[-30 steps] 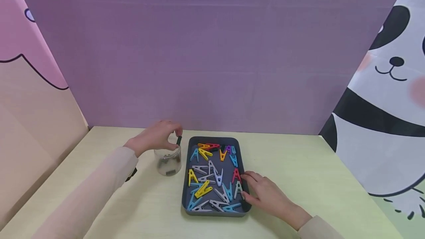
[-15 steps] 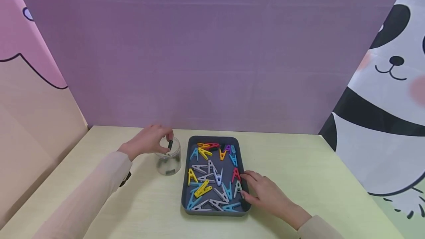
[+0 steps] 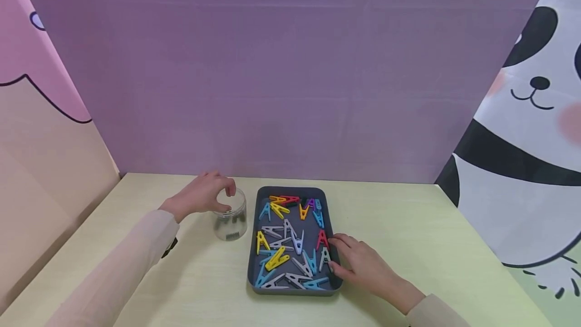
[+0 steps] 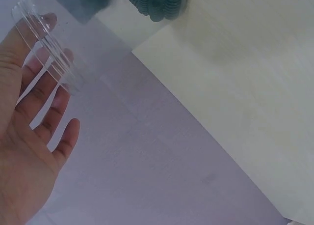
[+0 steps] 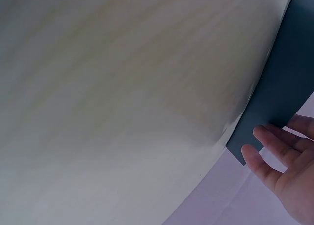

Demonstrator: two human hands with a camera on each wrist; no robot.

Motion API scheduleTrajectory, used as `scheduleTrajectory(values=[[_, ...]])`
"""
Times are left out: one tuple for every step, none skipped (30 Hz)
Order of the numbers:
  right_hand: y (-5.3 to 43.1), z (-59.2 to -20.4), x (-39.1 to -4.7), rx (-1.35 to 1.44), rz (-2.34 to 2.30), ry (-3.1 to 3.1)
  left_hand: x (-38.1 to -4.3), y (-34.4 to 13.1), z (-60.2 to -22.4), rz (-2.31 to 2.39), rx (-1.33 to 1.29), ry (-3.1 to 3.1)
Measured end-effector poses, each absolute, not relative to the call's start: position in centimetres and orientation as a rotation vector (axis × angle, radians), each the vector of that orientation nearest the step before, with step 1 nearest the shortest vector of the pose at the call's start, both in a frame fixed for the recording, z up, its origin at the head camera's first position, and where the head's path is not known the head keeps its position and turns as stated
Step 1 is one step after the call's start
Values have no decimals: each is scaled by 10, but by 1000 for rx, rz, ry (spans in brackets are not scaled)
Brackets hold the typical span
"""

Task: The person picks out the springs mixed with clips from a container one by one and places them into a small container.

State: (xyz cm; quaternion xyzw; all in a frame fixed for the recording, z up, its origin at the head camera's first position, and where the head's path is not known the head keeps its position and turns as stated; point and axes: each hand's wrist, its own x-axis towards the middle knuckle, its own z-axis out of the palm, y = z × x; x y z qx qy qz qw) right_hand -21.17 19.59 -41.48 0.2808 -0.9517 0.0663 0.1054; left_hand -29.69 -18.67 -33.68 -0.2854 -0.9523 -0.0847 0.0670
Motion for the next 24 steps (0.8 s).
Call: scheduleTrajectory(values=[[196, -415, -212, 828, 194, -2801, -297, -187, -337, -258, -860, -2870], [196, -415, -212, 831, 192, -2797, -297, -187, -337, -258, -859, -2870], [196, -415, -212, 832, 190, -2792, -297, -187, -337, -260, -858, -2871], [196, -415, -212, 834, 187, -2789, -297, -187, -337, -261, -857, -2870], [196, -415, -212, 837, 185, -2785, -296, -187, -337, -262, -856, -2870], [196, -415, -212, 838, 183, -2783, -296, -187, -337, -263, -855, -2872], [196, -415, -212, 840, 181, -2781, -296, -187, -337, -266, -854, -2873], [196, -415, -212, 840, 181, -2781, -296, -186, -337, -269, -853, -2874], [196, -415, -212, 839, 179, -2782, -296, -186, -337, -273, -851, -2876], [196, -415, -212, 838, 180, -2785, -296, -186, -336, -276, -850, -2877], [196, -414, -212, 837, 183, -2788, -296, -186, -336, -279, -852, -2876], [196, -414, -212, 835, 185, -2792, -297, -186, -336, -280, -857, -2872], [196, -414, -212, 833, 186, -2794, -297, -186, -335, -277, -861, -2865], [196, -413, -212, 831, 187, -2798, -297, -186, -335, -278, -865, -2860], [195, -413, -211, 831, 189, -2801, -298, -186, -334, -281, -872, -2852], [195, -413, -211, 830, 191, -2803, -298, -186, -334, -283, -882, -2843], [195, -413, -211, 829, 190, -2805, -299, -186, -333, -283, -889, -2836], [195, -413, -212, 828, 188, -2806, -299, -186, -332, -285, -893, -2831], [195, -414, -212, 826, 186, -2808, -300, -186, -331, -291, -897, -2827], [195, -414, -212, 826, 185, -2809, -300, -187, -331, -300, -904, -2824], [195, -414, -212, 825, 183, -2809, -300, -187, -330, -304, -913, -2817], [195, -414, -212, 824, 182, -2809, -301, -187, -329, -307, -919, -2812], [195, -414, -212, 825, 180, -2806, -301, -186, -328, -310, -923, -2807], [196, -415, -212, 826, 178, -2804, -302, -186, -327, -315, -930, -2801]])
